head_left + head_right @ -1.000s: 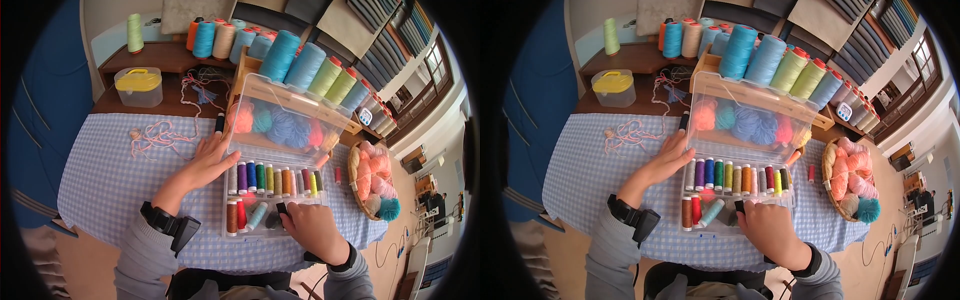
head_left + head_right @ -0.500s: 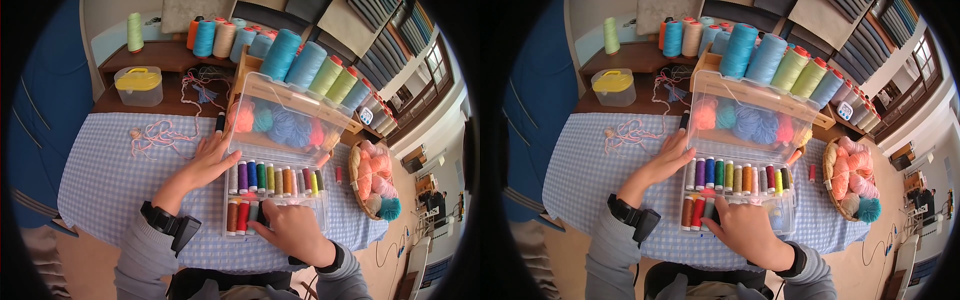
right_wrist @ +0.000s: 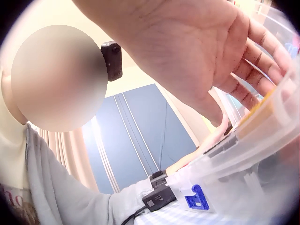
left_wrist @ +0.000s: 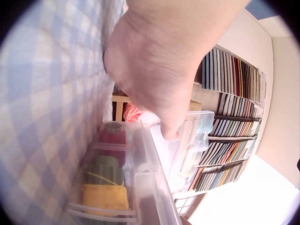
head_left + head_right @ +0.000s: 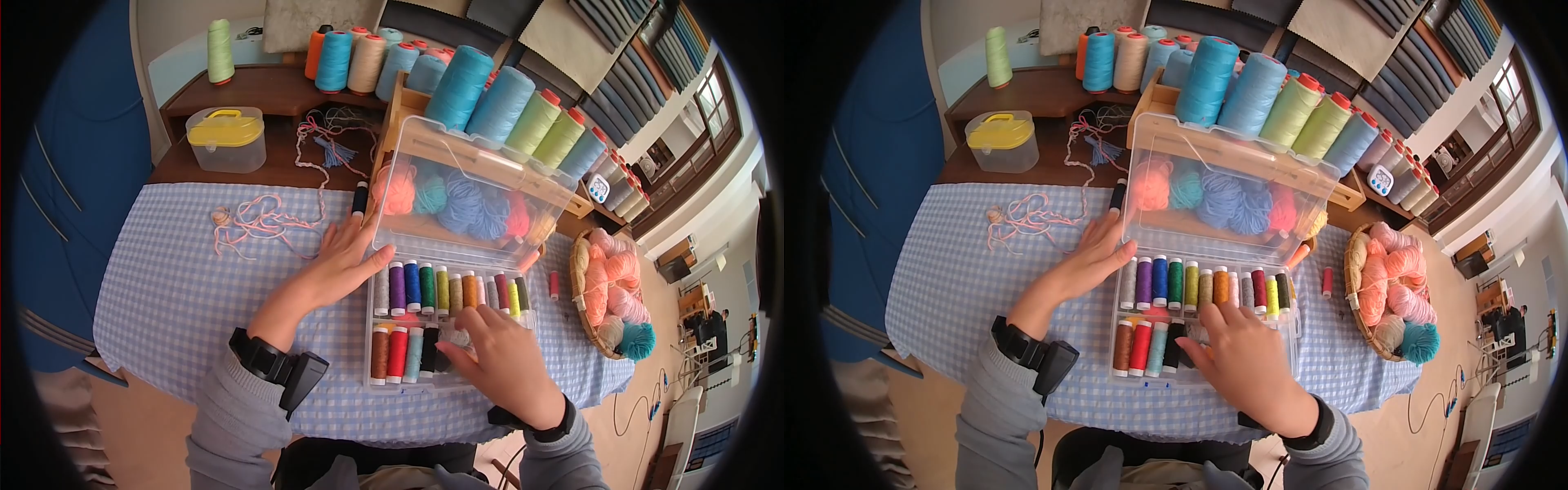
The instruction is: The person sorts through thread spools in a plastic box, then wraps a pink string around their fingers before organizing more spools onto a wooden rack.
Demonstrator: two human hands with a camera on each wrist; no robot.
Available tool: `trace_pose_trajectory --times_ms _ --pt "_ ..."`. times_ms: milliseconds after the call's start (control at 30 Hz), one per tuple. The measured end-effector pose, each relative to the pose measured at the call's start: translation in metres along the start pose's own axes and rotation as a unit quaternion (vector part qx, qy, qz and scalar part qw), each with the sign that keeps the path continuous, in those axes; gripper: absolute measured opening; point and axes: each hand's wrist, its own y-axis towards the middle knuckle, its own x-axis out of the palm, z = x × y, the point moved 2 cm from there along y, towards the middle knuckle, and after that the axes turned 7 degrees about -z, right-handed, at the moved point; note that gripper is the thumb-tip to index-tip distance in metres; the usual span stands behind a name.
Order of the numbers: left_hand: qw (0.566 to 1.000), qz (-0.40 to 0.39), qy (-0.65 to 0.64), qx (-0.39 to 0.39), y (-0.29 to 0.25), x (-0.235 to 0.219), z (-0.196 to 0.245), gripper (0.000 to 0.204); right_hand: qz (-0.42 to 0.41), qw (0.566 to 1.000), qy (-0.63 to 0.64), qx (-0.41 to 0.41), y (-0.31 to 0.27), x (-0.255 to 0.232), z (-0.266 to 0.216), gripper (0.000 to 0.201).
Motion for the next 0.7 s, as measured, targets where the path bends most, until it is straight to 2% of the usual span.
trace_pose_trajectory --times_ms 167,267,400,600,667,700 --pt "1.0 0.0 0.0 0.0 0.001 0.001 -0.002 0.072 -0.024 0.999 0.006 0.029 -0.017 -0.021 0.013 0.032" --pt "1.0 0.019 -0.002 0.011 0.002 0.002 -0.002 0.076 -0.166 0.986 0.001 0.008 -0.03 -0.023 0.021 0.029" --pt "1.0 0.016 0.003 0.014 0.002 0.001 -0.001 0.074 -0.153 0.987 0.054 -0.013 -0.032 -0.014 0.015 0.025" --pt "1.0 0.016 0.008 0.019 0.003 0.001 -0.002 0.072 -0.138 0.99 -0.007 -0.031 -0.023 -0.002 0.016 0.022" --pt "0.999 0.018 0.01 0.029 0.004 0.002 -0.003 0.073 -0.082 0.995 0.039 -0.05 -0.02 0.005 0.013 0.019" --pt "0.999 0.017 0.011 0.026 0.004 0.002 -0.004 0.073 -0.081 0.995 0.039 -0.05 -0.018 0.005 0.009 0.019"
